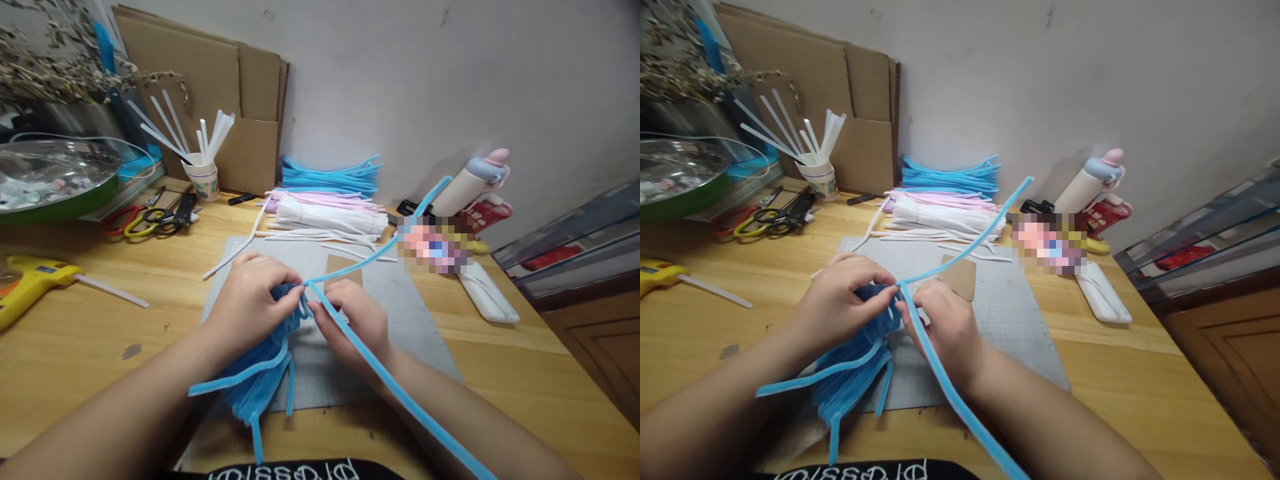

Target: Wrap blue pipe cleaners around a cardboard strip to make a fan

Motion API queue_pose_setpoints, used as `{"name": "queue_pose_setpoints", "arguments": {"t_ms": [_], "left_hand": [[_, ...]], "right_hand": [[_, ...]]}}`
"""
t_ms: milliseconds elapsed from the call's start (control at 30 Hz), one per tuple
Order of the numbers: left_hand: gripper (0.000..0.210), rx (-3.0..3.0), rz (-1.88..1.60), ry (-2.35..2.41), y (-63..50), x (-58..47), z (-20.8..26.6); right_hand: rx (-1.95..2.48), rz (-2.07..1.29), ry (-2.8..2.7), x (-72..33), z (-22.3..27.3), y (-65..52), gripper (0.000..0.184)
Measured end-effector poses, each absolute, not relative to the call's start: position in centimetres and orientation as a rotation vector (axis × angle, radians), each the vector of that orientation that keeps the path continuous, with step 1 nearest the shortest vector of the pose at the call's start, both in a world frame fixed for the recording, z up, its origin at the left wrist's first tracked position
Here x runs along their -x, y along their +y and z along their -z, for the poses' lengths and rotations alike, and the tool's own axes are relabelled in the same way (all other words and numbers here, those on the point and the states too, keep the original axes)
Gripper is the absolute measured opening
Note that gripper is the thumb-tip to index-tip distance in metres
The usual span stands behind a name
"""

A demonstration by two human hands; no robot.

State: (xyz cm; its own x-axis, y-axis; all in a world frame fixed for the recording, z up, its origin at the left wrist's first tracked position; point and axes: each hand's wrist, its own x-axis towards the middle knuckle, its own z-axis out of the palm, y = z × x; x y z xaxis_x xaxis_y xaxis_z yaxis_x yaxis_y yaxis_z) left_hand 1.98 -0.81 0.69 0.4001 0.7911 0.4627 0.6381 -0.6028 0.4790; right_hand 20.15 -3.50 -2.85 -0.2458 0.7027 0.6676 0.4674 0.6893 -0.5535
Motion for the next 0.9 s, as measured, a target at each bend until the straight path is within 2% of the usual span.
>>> {"name": "queue_pose_setpoints", "arguments": {"t_ms": [133,300,367,533,633,800,900], "left_hand": [[0.006,-2.375,-0.991,1.305,-0.8,-1.9,-0.8],[0.006,-2.272,-1.005,1.310,-0.7,-1.5,-0.8],[0.006,-2.250,-0.996,1.308,-0.7,-1.4,-0.9],[0.007,-2.298,-0.897,1.148,-0.7,-1.4,-1.5],[0.006,-2.390,-0.823,1.025,-0.6,-1.3,-1.8],[0.007,-2.472,-0.803,1.019,-0.7,-1.2,-1.8],[0.007,-2.497,-0.780,1.024,-0.7,-1.3,-1.7]], "right_hand": [[0.636,0.051,-2.079,-20.9,2.5,-3.3,0.024],[0.704,0.202,-2.099,-21.5,2.6,-2.9,0.039],[0.704,0.061,-1.996,-21.4,2.9,-2.8,0.033],[0.889,-0.596,-1.646,-21.3,2.9,-1.9,0.026],[0.767,-0.842,-1.721,-21.8,1.8,-1.7,0.012],[0.600,-1.133,-2.045,-22.8,-0.9,-2.0,0.036],[0.582,-1.030,-2.149,-22.8,-1.8,-2.1,0.034]]}}
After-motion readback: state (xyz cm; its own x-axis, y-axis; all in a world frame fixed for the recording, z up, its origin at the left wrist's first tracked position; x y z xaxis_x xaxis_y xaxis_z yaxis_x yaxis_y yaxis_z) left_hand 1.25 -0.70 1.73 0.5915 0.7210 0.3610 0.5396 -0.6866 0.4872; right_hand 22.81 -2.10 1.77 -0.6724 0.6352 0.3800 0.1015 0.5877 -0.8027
